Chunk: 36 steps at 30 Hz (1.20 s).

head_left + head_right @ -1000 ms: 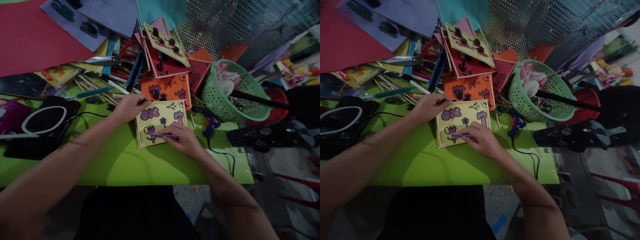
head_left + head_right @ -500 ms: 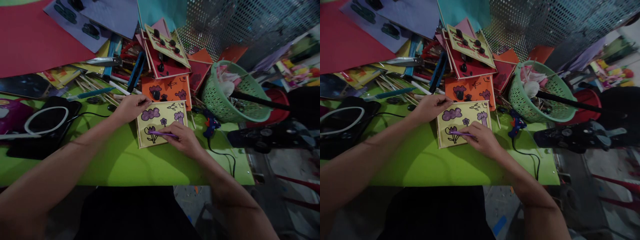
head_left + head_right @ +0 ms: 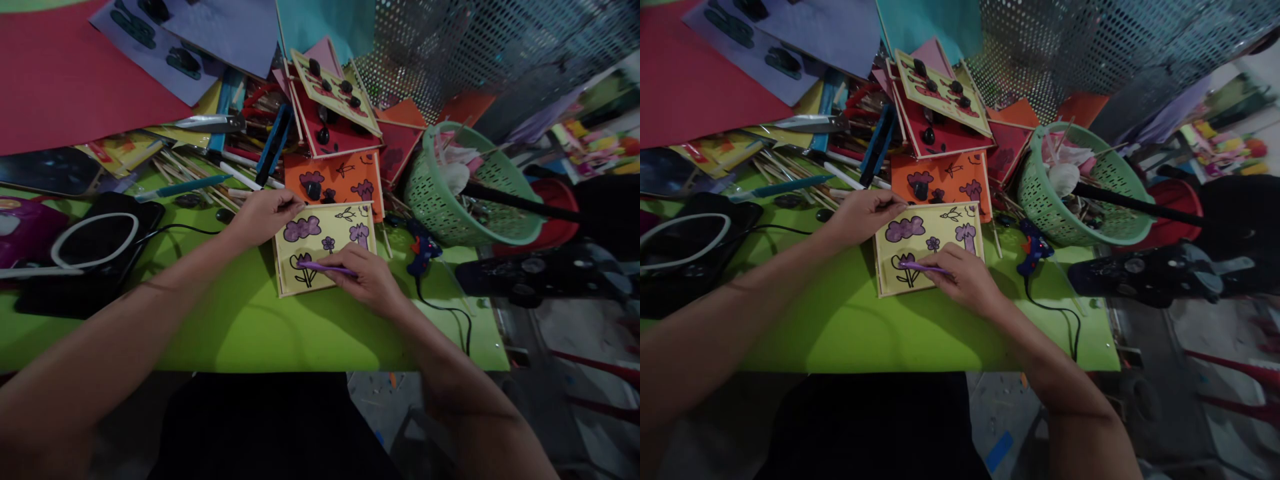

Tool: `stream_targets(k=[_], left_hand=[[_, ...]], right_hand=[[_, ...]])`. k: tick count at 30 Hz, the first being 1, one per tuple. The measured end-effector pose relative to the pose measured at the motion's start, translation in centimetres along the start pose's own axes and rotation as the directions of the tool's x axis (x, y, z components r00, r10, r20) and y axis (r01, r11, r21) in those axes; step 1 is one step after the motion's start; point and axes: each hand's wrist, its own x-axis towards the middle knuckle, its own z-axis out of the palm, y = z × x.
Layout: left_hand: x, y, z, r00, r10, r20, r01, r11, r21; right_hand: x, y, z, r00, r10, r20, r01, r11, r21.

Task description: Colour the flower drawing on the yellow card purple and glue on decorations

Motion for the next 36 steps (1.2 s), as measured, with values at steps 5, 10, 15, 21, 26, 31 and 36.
stream_targets(k=[5,10,15,21,26,31,36], left_hand=[[-0.02,0.04,-0.05,1.0,0.0,0.007,0.0,1.0,-0.017],[-0.03,0.08,-0.04,1.0,-0.003,0.0,0.003,1.0,0.003],[-0.01,0.04,-0.04,1.0,-0.003,0.0,0.003,1.0,0.02],[-0.02,0.05,-0.07,1.0,0.0,0.005,0.0,1.0,0.007],[0.03,0.0,-0.02,1.0,0.002,0.002,-0.002,1.0,0.007],[0.04,0.14,-0.07,1.0,-0.002,0.007,0.002,1.0,0.012],[-0.03,0.18,-0.1,1.0,0.0,0.003,0.0,1.0,0.014]], right_hand=[[0.0,0.1,0.13,1.0,0.01,-0.02,-0.011,1.0,-0.016],[0.01,0.16,0.23,1.0,-0.006,-0.024,0.005,1.0,-0.021],[0.0,0.09,0.29,1.0,-0.007,-0.027,0.006,1.0,-0.021],[0.0,-0.08,0.25,1.0,0.012,-0.023,-0.013,1.0,-0.016],[0.09,-0.06,0.52,1.0,0.025,-0.014,-0.026,0.999,-0.04],[0.38,-0.29,0.54,0.999,0.036,-0.007,-0.036,0.998,-0.048],[0.37,-0.42,0.49,0.998,0.057,0.011,-0.056,0.997,-0.044]])
